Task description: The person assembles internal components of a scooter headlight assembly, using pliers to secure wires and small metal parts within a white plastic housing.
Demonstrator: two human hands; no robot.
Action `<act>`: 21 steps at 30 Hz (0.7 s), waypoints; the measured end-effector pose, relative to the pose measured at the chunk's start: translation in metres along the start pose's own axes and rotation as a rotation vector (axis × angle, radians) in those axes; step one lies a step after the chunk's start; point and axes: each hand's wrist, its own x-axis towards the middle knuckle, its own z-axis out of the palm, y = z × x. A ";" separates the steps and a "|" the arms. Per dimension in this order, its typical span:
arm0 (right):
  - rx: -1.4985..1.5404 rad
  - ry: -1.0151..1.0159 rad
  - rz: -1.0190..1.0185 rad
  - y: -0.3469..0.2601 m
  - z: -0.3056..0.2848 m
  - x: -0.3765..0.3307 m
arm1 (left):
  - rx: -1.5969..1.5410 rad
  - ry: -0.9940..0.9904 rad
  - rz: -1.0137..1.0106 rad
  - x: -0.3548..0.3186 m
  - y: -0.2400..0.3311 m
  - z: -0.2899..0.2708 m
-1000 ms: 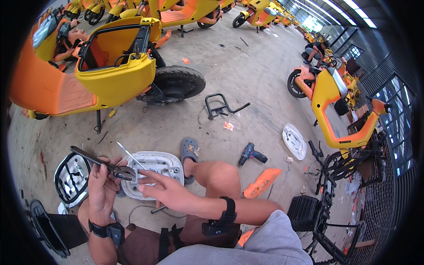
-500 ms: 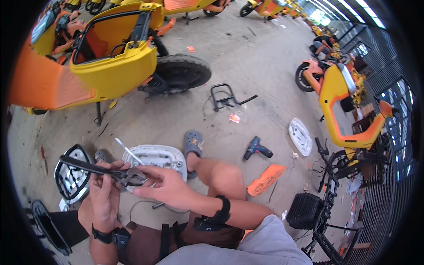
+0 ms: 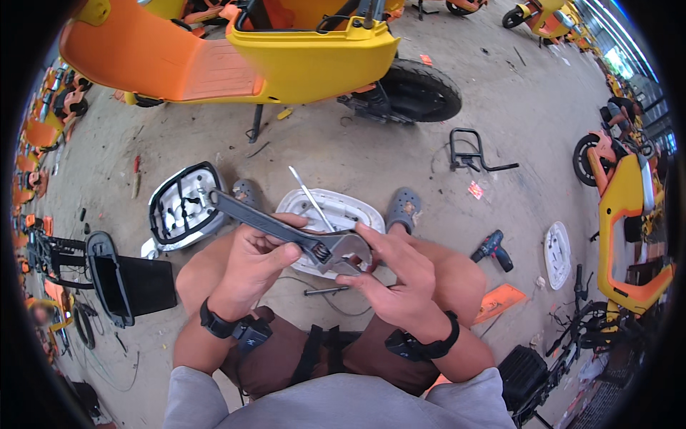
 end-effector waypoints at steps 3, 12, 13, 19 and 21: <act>-0.005 -0.023 -0.027 0.005 0.001 0.000 | 0.022 0.022 0.005 0.002 0.004 0.003; 0.028 -0.048 0.042 0.008 0.002 -0.009 | 0.076 0.127 -0.045 0.005 0.005 0.014; 0.080 -0.046 0.121 0.006 0.006 -0.008 | 0.030 0.110 -0.057 0.004 0.007 0.010; 0.679 0.079 0.603 0.009 0.023 -0.008 | 0.068 0.163 -0.008 0.009 -0.001 0.009; 0.658 -0.026 0.681 0.020 0.020 -0.008 | 0.141 0.160 0.014 0.010 -0.002 0.010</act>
